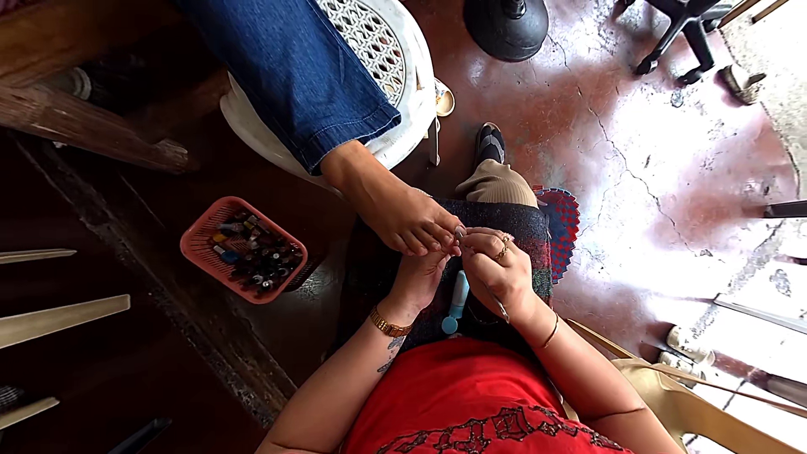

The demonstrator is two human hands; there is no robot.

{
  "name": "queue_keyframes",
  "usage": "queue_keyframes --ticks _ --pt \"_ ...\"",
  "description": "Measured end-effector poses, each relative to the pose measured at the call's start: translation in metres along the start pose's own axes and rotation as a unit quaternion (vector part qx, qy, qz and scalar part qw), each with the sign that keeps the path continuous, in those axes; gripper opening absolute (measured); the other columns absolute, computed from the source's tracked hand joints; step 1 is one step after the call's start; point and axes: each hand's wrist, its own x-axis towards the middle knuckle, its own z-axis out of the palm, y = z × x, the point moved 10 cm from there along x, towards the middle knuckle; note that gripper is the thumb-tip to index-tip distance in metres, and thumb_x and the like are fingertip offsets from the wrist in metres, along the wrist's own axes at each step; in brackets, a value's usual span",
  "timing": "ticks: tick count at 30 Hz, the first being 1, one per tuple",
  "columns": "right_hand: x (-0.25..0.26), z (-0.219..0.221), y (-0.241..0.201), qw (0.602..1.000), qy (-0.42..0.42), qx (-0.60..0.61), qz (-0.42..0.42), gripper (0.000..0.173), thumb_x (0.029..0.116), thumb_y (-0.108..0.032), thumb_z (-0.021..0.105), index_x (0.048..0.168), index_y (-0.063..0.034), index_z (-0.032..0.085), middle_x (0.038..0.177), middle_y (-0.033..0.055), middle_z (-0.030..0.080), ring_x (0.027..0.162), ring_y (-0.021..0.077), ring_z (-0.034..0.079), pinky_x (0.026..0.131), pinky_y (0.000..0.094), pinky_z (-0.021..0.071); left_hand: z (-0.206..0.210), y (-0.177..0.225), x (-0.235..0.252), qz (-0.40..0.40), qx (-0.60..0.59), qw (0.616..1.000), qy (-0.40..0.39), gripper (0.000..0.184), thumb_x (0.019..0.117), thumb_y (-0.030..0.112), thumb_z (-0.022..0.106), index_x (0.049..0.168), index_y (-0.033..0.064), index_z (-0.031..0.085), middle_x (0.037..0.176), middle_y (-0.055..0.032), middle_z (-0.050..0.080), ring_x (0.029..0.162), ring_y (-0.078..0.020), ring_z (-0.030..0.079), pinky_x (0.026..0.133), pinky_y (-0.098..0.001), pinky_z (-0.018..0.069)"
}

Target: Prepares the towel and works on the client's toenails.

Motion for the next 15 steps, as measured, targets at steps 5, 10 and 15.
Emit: queue_keyframes --ticks 5,10,15 --pt "-0.0004 -0.001 0.0024 1.0 0.017 0.01 0.017 0.015 0.0904 0.005 0.065 0.077 -0.0023 0.068 0.099 0.015 0.073 0.105 0.0266 0.071 0.087 0.0361 0.0606 0.0013 0.0003 -0.0006 0.001 -0.007 1.0 0.001 0.016 0.0918 -0.004 0.065 0.102 0.0079 0.07 0.096 -0.0056 0.071 0.089 -0.0141 0.068 0.091 -0.0319 0.0562" --pt "0.0007 -0.0008 0.0057 0.999 0.033 0.016 0.03 0.015 0.0897 0.004 0.065 0.076 -0.0025 0.067 0.098 0.0143 0.073 0.103 0.0254 0.071 0.085 0.0354 0.0608 0.0004 -0.0016 -0.0006 -0.011 -0.006 1.0 0.006 0.016 0.0933 -0.003 0.064 0.103 0.0077 0.069 0.097 -0.0056 0.071 0.09 -0.0143 0.068 0.092 -0.0326 0.0559" --pt "0.0002 -0.0017 0.0028 0.999 0.022 0.019 0.028 0.015 0.0906 0.004 0.065 0.078 -0.0022 0.069 0.099 0.0147 0.073 0.105 0.026 0.071 0.086 0.0358 0.0608 0.0012 0.0004 -0.0004 -0.002 0.003 1.0 -0.001 0.018 0.0938 -0.003 0.062 0.106 0.0079 0.069 0.1 -0.0049 0.071 0.092 -0.0136 0.068 0.092 -0.0314 0.0556"
